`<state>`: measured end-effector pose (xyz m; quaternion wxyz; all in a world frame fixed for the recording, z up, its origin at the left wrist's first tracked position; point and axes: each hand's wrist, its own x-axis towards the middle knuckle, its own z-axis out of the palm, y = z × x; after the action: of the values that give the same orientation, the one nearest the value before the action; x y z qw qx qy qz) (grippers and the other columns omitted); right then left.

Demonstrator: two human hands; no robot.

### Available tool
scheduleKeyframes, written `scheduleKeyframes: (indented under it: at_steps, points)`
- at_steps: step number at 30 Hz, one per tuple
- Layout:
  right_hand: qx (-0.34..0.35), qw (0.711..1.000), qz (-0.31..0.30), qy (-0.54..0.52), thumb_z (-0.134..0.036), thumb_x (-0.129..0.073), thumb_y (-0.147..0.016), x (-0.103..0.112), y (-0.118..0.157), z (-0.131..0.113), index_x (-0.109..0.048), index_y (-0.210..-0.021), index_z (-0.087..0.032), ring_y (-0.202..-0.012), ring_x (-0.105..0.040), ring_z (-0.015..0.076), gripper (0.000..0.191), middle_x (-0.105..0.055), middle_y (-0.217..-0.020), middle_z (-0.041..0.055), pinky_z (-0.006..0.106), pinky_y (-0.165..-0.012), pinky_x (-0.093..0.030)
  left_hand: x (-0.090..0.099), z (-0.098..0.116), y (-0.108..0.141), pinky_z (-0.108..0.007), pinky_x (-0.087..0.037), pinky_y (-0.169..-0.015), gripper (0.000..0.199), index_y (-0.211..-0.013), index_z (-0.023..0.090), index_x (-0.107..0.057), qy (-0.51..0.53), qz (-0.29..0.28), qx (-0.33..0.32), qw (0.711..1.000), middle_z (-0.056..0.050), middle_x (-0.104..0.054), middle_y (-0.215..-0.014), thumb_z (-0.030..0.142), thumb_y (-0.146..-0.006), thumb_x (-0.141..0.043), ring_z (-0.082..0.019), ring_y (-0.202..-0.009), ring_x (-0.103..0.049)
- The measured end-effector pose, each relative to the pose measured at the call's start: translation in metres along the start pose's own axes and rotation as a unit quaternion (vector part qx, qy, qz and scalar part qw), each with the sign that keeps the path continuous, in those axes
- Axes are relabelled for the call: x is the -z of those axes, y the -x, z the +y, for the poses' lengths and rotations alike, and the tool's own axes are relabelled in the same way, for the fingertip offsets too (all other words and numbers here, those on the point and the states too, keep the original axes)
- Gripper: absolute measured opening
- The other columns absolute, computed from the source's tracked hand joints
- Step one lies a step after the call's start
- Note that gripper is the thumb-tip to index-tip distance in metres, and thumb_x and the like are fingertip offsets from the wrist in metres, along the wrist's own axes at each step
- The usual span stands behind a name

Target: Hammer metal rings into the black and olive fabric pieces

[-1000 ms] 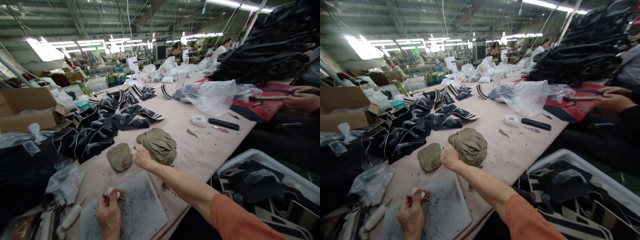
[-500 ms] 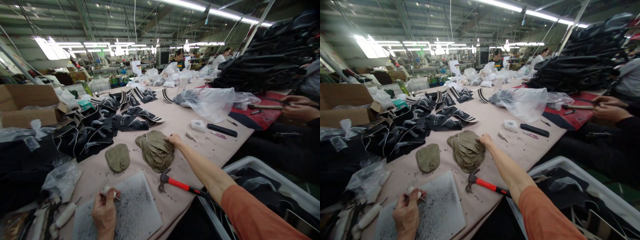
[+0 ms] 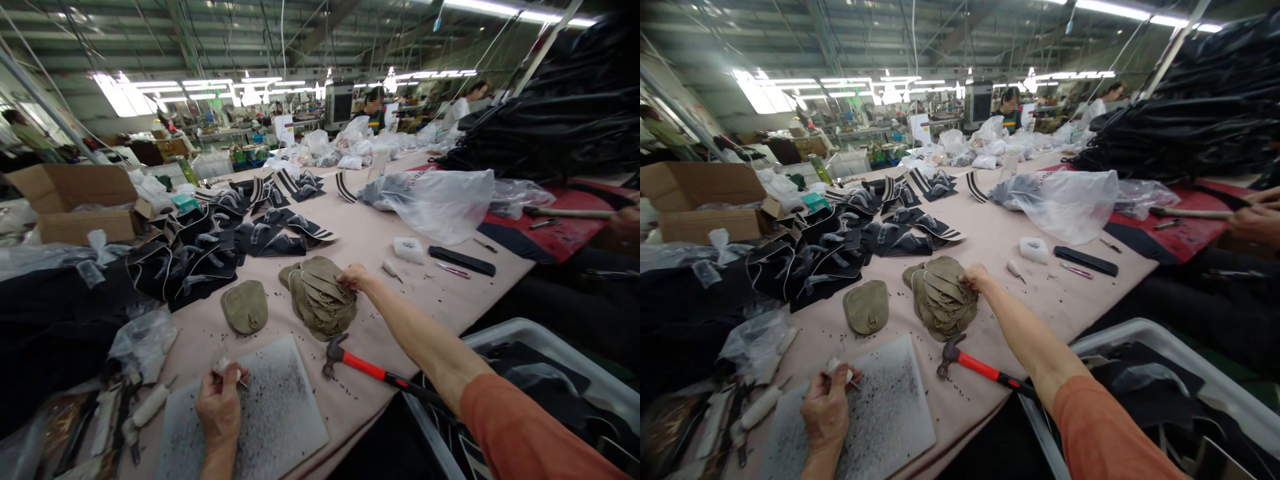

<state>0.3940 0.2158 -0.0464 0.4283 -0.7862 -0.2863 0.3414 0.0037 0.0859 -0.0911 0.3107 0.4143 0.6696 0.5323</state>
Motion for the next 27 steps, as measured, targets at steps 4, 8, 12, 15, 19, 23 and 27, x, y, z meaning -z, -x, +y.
scheduleKeyframes:
  at_steps: [4, 8, 12, 15, 19, 23, 27]
  points:
    - [-0.082, 0.994, -0.064, -0.045, -0.039, -0.062, -0.096, -0.004, 0.015, -0.011, -0.061, -0.124, -0.016, -0.101, -0.065, 0.0198, 0.035, -0.064, -0.121, 0.0084, 0.040, -0.085, -0.058, -0.003, 0.005, 0.007, -0.031, -0.057, -0.059, 0.039, -0.082, 0.018, -0.062, 0.022, 0.000, 0.008, 1.000, -0.004, -0.071, -0.065, 0.054, -0.071, -0.071, -0.023, -0.059, -0.071]
    - [-0.084, 0.986, -0.082, -0.122, -0.018, -0.066, -0.091, -0.026, 0.037, -0.038, -0.063, -0.104, -0.012, -0.070, -0.062, 0.0101, 0.015, -0.066, -0.089, 0.0022, 0.022, -0.060, -0.053, -0.005, 0.011, 0.013, -0.028, -0.056, -0.056, 0.039, -0.082, 0.018, -0.059, 0.062, -0.007, 0.018, 0.998, -0.002, -0.069, -0.064, 0.053, -0.069, -0.072, -0.019, -0.055, -0.068]
    - [-0.062, 0.970, -0.102, -0.210, 0.000, -0.066, -0.072, -0.055, 0.083, -0.053, -0.059, -0.083, -0.015, -0.053, -0.056, 0.0075, 0.020, -0.058, -0.061, -0.0045, 0.017, -0.045, -0.042, -0.006, 0.011, 0.016, -0.028, -0.056, -0.056, 0.043, -0.085, 0.017, -0.059, 0.091, -0.010, 0.027, 0.995, -0.001, -0.068, -0.064, 0.055, -0.069, -0.073, -0.018, -0.055, -0.068]
    - [-0.067, 0.959, -0.122, -0.247, -0.002, -0.069, -0.065, -0.074, 0.138, -0.035, -0.057, -0.078, -0.017, -0.053, -0.060, 0.0103, 0.023, -0.060, -0.059, -0.0044, 0.019, -0.046, -0.047, -0.005, 0.010, 0.017, -0.028, -0.057, -0.056, 0.045, -0.088, 0.016, -0.059, 0.117, -0.008, 0.029, 0.993, -0.002, -0.069, -0.068, 0.055, -0.070, -0.074, -0.018, -0.056, -0.069]
    - [-0.105, 0.952, -0.140, -0.251, -0.006, -0.075, -0.057, -0.089, 0.210, 0.015, -0.054, -0.068, -0.019, -0.053, -0.063, 0.0134, 0.026, -0.062, -0.054, -0.0027, 0.023, -0.048, -0.054, -0.005, 0.009, 0.018, -0.029, -0.058, -0.055, 0.046, -0.086, 0.017, -0.057, 0.177, 0.012, 0.033, 0.984, -0.002, -0.068, -0.070, 0.056, -0.070, -0.075, -0.018, -0.056, -0.069]
    - [-0.128, 0.951, -0.135, -0.245, -0.009, -0.075, -0.054, -0.093, 0.247, 0.052, -0.051, -0.060, -0.020, -0.050, -0.061, 0.0135, 0.027, -0.059, -0.049, -0.0033, 0.024, -0.048, -0.055, -0.003, 0.006, 0.018, -0.029, -0.059, -0.056, 0.046, -0.088, 0.016, -0.056, 0.217, 0.023, 0.020, 0.976, -0.002, -0.069, -0.072, 0.055, -0.073, -0.074, -0.018, -0.058, -0.070]
    - [-0.122, 0.952, -0.132, -0.247, -0.014, -0.075, -0.055, -0.093, 0.257, 0.064, -0.053, -0.059, -0.020, -0.053, -0.062, 0.0143, 0.023, -0.061, -0.051, -0.0021, 0.025, -0.051, -0.054, -0.001, 0.011, 0.021, -0.028, -0.058, -0.055, 0.048, -0.093, 0.016, -0.055, 0.237, 0.003, 0.023, 0.971, -0.004, -0.072, -0.077, 0.056, -0.075, -0.074, -0.018, -0.057, -0.070]
